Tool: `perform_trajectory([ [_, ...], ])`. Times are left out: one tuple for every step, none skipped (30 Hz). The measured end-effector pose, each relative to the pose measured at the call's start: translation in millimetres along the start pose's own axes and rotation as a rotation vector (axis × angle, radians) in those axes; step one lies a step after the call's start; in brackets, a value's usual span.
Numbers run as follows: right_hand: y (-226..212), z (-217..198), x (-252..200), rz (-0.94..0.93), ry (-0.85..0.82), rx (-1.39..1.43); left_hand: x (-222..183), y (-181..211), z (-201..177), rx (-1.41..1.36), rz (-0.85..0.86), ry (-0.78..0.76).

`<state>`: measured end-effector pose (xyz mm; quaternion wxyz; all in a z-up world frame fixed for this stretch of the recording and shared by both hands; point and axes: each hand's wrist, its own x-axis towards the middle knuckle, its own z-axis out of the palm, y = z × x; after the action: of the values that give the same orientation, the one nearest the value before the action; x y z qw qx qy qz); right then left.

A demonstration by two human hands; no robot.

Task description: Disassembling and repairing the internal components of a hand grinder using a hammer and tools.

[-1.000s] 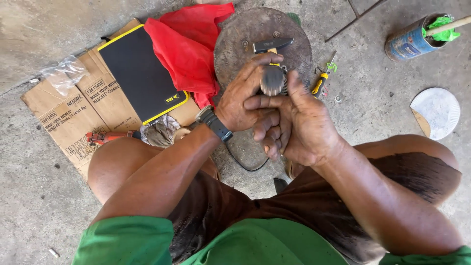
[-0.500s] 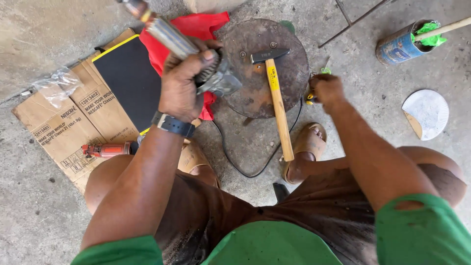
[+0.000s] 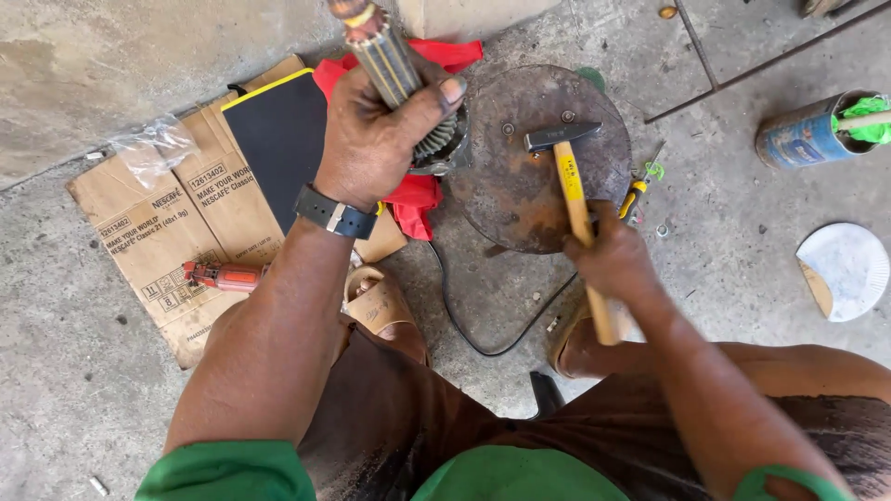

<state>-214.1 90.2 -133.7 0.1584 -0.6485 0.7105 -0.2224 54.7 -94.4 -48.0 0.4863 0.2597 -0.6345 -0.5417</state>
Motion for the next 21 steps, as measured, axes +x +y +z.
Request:
perform_trajectory([
  [-14,-20,14,0.406,-0.218,0.217,0,1,-1,0.066,0.031,-0.008],
  [-28,-41,26,0.811,-0.443,0.437,0,1,1,0.129,0.059,-0.019],
  [-27,-51,25,0.812,-0.441,0.435,0,4,3,0.127,0.060,-0.019],
  [-25,-60,26,0.741,-0.384,0.460,1,7,5,0.185,0.081,-0.024],
  [-24,-69,27,0.669,-0.328,0.484,2,10,6,0.243,0.101,-0.029],
  [-14,-75,16,0.666,-0.331,0.484,4,9,8,0.246,0.100,-0.025],
  [-4,-82,6,0.317,-0.170,0.540,5,8,9,0.238,0.146,-0.071],
  [7,-90,-6,-0.032,-0.002,0.581,7,6,12,0.227,0.195,-0.119],
  [-2,-106,-8,-0.035,-0.002,0.580,5,9,14,0.228,0.197,-0.117],
  [-10,-122,-8,-0.058,-0.022,0.772,6,11,17,0.240,0.165,-0.126],
  [-18,-139,-8,-0.081,-0.044,0.964,7,12,20,0.251,0.132,-0.135],
  [-28,-150,-8,-0.076,-0.051,0.966,7,16,25,0.251,0.124,-0.132],
  [-39,-160,-9,-0.131,0.019,0.794,8,19,30,0.333,0.179,-0.140],
  [-49,-170,-5,-0.194,0.090,0.627,11,23,33,0.422,0.241,-0.146],
  [-46,-170,-4,-0.200,0.084,0.630,12,27,37,0.427,0.240,-0.140],
  [-43,-170,-2,-0.190,0.091,0.586,14,31,40,0.444,0.291,-0.167],
  [-40,-170,0,-0.181,0.098,0.542,15,35,44,0.460,0.342,-0.195],
  [-36,-165,1,-0.186,0.091,0.546,17,37,46,0.466,0.339,-0.189],
  [-31,-159,2,-0.280,0.115,0.452,18,39,48,0.472,0.357,-0.209],
  [-28,-152,1,-0.369,0.137,0.360,17,42,49,0.477,0.371,-0.234],
  [-29,-152,-3,-0.369,0.131,0.367,16,38,46,0.482,0.363,-0.232],
])
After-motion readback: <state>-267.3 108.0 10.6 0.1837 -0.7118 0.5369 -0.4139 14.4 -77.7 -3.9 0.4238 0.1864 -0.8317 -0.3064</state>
